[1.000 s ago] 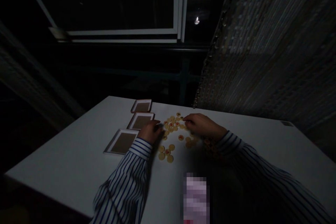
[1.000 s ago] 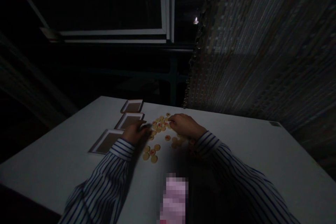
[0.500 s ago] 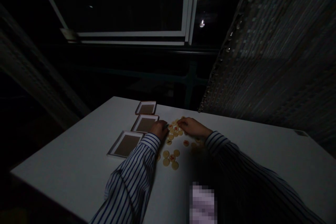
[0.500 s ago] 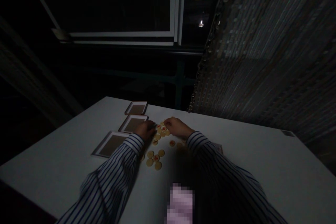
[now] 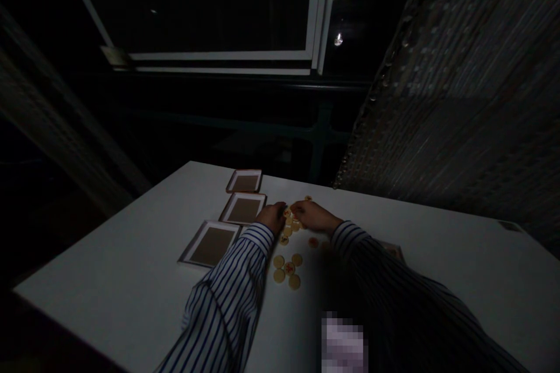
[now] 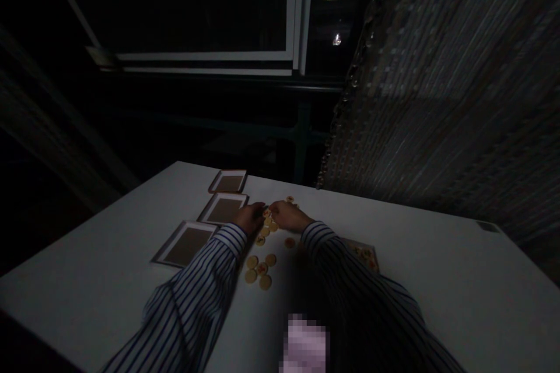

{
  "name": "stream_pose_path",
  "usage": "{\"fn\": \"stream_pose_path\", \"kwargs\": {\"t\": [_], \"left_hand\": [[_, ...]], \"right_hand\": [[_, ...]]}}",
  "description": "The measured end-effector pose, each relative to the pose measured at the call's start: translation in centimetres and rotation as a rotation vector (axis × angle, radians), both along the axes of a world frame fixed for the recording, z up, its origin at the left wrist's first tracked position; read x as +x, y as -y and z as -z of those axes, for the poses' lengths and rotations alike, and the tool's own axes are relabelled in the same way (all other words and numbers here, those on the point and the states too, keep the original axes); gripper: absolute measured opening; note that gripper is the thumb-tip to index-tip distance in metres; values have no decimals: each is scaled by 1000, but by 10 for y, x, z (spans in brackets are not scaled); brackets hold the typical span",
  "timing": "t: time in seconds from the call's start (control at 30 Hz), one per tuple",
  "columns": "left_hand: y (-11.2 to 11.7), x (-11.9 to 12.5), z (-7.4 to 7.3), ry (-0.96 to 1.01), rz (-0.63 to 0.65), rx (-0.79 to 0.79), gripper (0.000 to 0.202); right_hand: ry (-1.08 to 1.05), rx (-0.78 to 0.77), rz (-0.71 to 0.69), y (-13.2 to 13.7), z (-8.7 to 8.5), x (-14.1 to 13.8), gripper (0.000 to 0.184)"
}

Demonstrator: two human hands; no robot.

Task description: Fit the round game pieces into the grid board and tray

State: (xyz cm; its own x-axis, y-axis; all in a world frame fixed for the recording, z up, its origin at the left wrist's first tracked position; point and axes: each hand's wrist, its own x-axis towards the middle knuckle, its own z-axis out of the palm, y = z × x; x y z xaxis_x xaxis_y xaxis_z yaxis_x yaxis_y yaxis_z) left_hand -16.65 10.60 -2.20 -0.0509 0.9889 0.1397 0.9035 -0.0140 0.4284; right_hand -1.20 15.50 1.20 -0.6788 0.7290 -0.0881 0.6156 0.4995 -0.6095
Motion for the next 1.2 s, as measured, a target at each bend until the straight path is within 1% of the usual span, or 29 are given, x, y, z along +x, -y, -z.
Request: {"fn": "stream_pose_path", "kwargs": {"t": [0.2,0.33,0.5,0.77,1.0,1.2], "left_hand": [[-4,-1,1,23,12,-5,44],[-6,-3,2,37,28,-17,40],[-6,-4,0,38,41,-20,39],[-7,-3,-1,18,20,-23,33],[-7,-2,-3,-5,0,-12,32],[-3,-4,-6,-11,30,74,34]], "right_hand": [[6,22,-31,-5,5,-3,27],[15,51,-26,-7,9,-4,25],[19,45,-42,-7,11,-5,28],[-6,59,-64,-8,14,-8,30],[-23,49,-68,-6,10,-7,31],[-49,6,-62,-4,3,-5,33]]}}
